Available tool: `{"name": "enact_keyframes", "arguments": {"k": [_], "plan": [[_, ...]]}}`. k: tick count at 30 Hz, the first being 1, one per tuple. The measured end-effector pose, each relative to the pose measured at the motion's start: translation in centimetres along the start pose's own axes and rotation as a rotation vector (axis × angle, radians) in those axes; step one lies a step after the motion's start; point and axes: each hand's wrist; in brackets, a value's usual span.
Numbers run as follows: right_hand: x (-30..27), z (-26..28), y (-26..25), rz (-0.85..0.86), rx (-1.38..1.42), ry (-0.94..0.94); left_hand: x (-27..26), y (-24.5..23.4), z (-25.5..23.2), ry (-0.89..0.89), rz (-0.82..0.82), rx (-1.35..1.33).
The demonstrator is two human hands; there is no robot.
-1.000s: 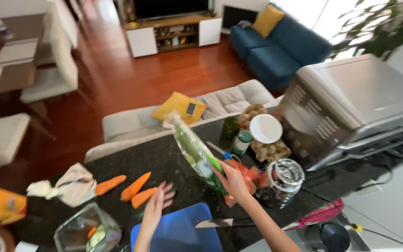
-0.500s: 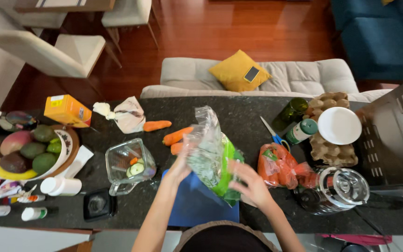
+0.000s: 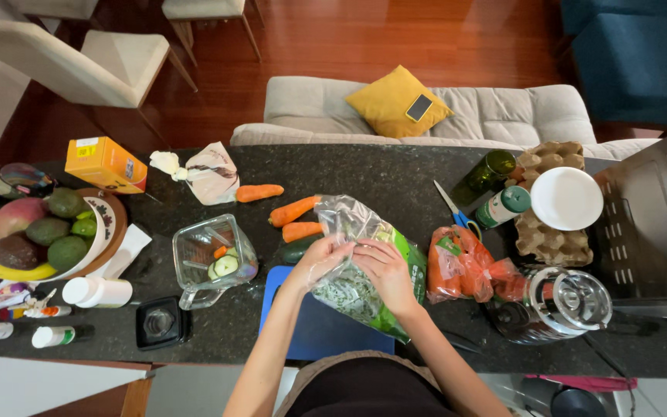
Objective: The person slices a cucumber on a cutting board and puts the pieces into a blender jar. They cut open a bag of spinach with scissors, cut the spinach leaves, add them to the jar, peel a banana by hand and add it, fill the jar with water at the sink, then attach the jar to the blender base and operate the blender.
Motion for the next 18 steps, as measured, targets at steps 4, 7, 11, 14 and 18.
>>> {"name": "enact_keyframes", "arguments": {"k": [4, 7, 11, 14, 18], "plan": [[0.2, 0.5, -1.3, 0.034, -0.01, -0.079, 0.2, 0.7, 0.3, 0.285, -0.263, 0.425], [0.5, 1.2, -2.4, 0.111, -0.051, -0.127, 0.0, 0.8, -0.4, 0.369, -0.44, 0.456], [1.1, 1.3, -3.6, 0.128, -0.051, -0.032, -0.1, -1.0, -2.5, 0.165, -0.456, 0.565], [2.0, 0.9, -3.1, 0.054, 0.014, -0.036, -0.9, -0.9, -3.4, 0.139, -0.231, 0.289], [3.0, 1.0, -1.1, 0.042, 0.107, -0.045, -2.4, 0.4, -4.8, 0.2, -0.084, 0.056]]}}
Point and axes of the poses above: each hand's wrist, its own x-axis towards the middle knuckle, its own y-axis out of the palm, z = x × y, and after that the axes turned 8 degrees about -x, right-handed
